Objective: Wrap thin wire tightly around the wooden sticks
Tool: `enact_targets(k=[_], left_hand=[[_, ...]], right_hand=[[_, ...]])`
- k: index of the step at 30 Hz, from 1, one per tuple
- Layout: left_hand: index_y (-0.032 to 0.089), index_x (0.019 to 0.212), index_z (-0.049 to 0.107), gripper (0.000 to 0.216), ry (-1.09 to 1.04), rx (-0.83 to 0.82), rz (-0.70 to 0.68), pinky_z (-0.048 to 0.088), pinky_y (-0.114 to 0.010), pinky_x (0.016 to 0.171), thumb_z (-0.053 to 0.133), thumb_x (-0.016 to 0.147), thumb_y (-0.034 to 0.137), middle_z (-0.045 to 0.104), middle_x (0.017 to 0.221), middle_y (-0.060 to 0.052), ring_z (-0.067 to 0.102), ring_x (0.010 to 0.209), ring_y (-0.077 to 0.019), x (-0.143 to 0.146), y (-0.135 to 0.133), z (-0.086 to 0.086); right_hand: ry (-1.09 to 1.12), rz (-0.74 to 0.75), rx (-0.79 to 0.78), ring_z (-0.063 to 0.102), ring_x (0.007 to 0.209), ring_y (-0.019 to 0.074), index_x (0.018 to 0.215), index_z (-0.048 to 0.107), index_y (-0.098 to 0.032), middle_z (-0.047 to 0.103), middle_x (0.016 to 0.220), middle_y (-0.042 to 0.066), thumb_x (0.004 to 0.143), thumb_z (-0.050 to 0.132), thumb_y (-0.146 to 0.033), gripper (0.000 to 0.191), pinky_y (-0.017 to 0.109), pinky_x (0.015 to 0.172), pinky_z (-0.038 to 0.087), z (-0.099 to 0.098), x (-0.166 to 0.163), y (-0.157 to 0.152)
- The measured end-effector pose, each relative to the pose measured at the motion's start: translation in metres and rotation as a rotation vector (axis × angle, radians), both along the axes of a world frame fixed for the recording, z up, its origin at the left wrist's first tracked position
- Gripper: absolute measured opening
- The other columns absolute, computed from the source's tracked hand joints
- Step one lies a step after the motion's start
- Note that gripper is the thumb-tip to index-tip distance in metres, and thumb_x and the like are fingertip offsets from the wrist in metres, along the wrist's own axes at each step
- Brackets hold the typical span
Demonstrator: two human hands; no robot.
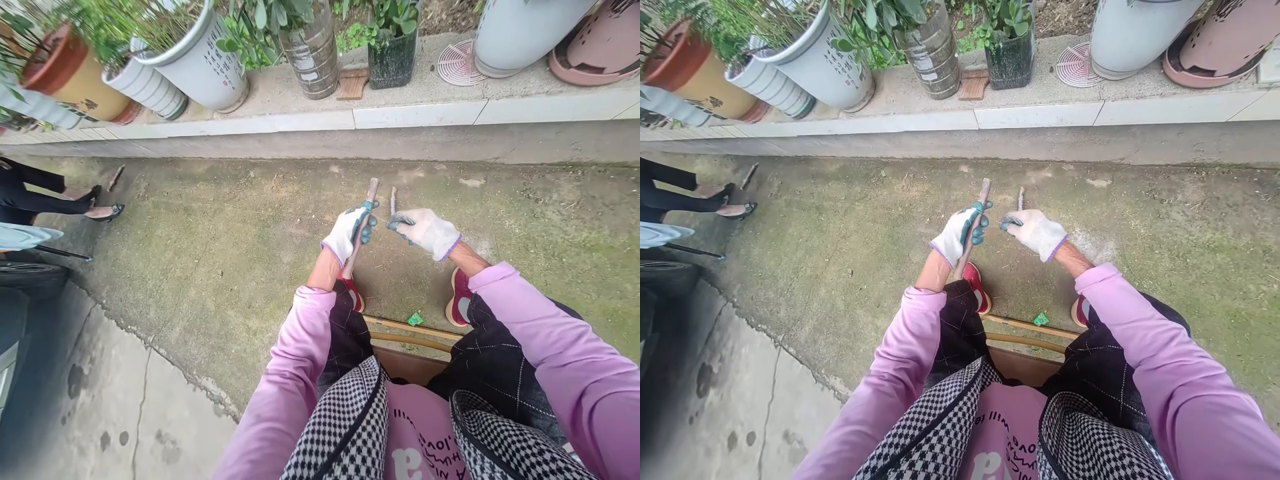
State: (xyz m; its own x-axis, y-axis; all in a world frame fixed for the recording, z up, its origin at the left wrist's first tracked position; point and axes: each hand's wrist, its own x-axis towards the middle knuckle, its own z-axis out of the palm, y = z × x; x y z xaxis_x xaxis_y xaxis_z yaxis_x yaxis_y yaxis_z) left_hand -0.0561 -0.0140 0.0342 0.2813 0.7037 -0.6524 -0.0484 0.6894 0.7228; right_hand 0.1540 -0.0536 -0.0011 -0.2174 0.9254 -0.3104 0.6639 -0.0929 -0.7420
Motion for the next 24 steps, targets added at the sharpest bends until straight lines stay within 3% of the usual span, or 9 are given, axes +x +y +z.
enact_targets(k=[3, 6, 9, 12, 15, 21, 22, 24], left_hand=[[0.016, 0.111, 0.073, 0.010, 0.237, 0.135, -0.021, 0.034, -0.019, 0.043, 0.066, 0.109, 0.023, 0.061, 0.068, 0.006, 0.045, 0.043, -0.0055, 0.007, 0.000, -0.011], [0.017, 0.104, 0.073, 0.005, 0.388, 0.192, -0.212, 0.035, -0.019, 0.044, 0.072, 0.105, 0.022, 0.061, 0.068, 0.006, 0.045, 0.043, -0.0051, 0.010, -0.003, -0.018], [0.015, 0.108, 0.077, 0.015, 0.345, 0.170, -0.461, 0.038, -0.021, 0.044, 0.077, 0.102, 0.029, 0.067, 0.073, 0.002, 0.049, 0.045, -0.0071, 0.008, -0.007, -0.015], [0.013, 0.115, 0.079, 0.022, 0.195, 0.154, -0.586, 0.045, -0.022, 0.051, 0.079, 0.096, 0.025, 0.074, 0.082, -0.002, 0.056, 0.053, -0.0084, 0.005, -0.009, -0.007], [0.012, 0.115, 0.080, 0.026, 0.138, 0.108, -0.595, 0.046, -0.025, 0.056, 0.078, 0.089, 0.014, 0.077, 0.085, -0.005, 0.057, 0.058, -0.0095, 0.004, -0.013, -0.001], [0.016, 0.113, 0.082, 0.022, 0.235, 0.024, -0.738, 0.031, -0.028, 0.048, 0.081, 0.092, 0.019, 0.063, 0.060, -0.001, 0.044, 0.047, -0.0124, 0.010, -0.028, -0.010], [0.016, 0.109, 0.082, 0.020, 0.229, 0.000, -0.693, 0.030, -0.028, 0.047, 0.082, 0.089, 0.018, 0.061, 0.056, 0.000, 0.043, 0.047, -0.0129, 0.012, -0.031, -0.013], [0.017, 0.100, 0.081, 0.013, 0.156, -0.075, -0.476, 0.034, -0.028, 0.047, 0.084, 0.087, 0.019, 0.056, 0.052, 0.001, 0.045, 0.047, -0.0140, 0.016, -0.037, -0.019]], right_hand=[[0.026, 0.010, -0.048, 0.066, 0.070, 0.0192, 0.111, 0.089, -0.022, 0.082, 0.086, 0.005, 0.101, 0.063, -0.038, 0.032, 0.031, 0.069, 0.048, 0.011, 0.001, -0.002], [0.006, -0.013, -0.019, 0.066, 0.071, 0.0193, 0.106, 0.090, -0.021, 0.082, 0.086, 0.005, 0.097, 0.066, -0.034, 0.029, 0.031, 0.069, 0.047, 0.021, 0.010, 0.003], [0.008, -0.056, 0.019, 0.065, 0.072, 0.0199, 0.102, 0.090, -0.020, 0.081, 0.085, 0.006, 0.094, 0.068, -0.034, 0.027, 0.031, 0.068, 0.047, 0.027, 0.026, 0.008], [0.029, -0.126, 0.030, 0.063, 0.068, 0.0192, 0.101, 0.090, -0.019, 0.079, 0.079, 0.006, 0.091, 0.069, -0.036, 0.028, 0.030, 0.066, 0.046, 0.031, 0.041, 0.011], [0.048, -0.165, 0.029, 0.064, 0.066, 0.0189, 0.106, 0.090, -0.020, 0.077, 0.076, 0.004, 0.092, 0.068, -0.040, 0.033, 0.029, 0.063, 0.047, 0.031, 0.050, 0.011], [0.010, -0.007, 0.016, 0.076, 0.089, 0.0250, 0.094, 0.090, -0.022, 0.088, 0.097, 0.006, 0.088, 0.072, -0.031, 0.020, 0.032, 0.078, 0.055, 0.022, 0.043, 0.013], [0.016, 0.005, 0.002, 0.077, 0.091, 0.0258, 0.094, 0.090, -0.022, 0.089, 0.099, 0.006, 0.088, 0.073, -0.029, 0.020, 0.032, 0.080, 0.056, 0.020, 0.042, 0.014], [0.029, 0.006, -0.027, 0.078, 0.092, 0.0267, 0.095, 0.091, -0.022, 0.089, 0.098, 0.006, 0.088, 0.075, -0.029, 0.018, 0.033, 0.080, 0.057, 0.015, 0.040, 0.015]])
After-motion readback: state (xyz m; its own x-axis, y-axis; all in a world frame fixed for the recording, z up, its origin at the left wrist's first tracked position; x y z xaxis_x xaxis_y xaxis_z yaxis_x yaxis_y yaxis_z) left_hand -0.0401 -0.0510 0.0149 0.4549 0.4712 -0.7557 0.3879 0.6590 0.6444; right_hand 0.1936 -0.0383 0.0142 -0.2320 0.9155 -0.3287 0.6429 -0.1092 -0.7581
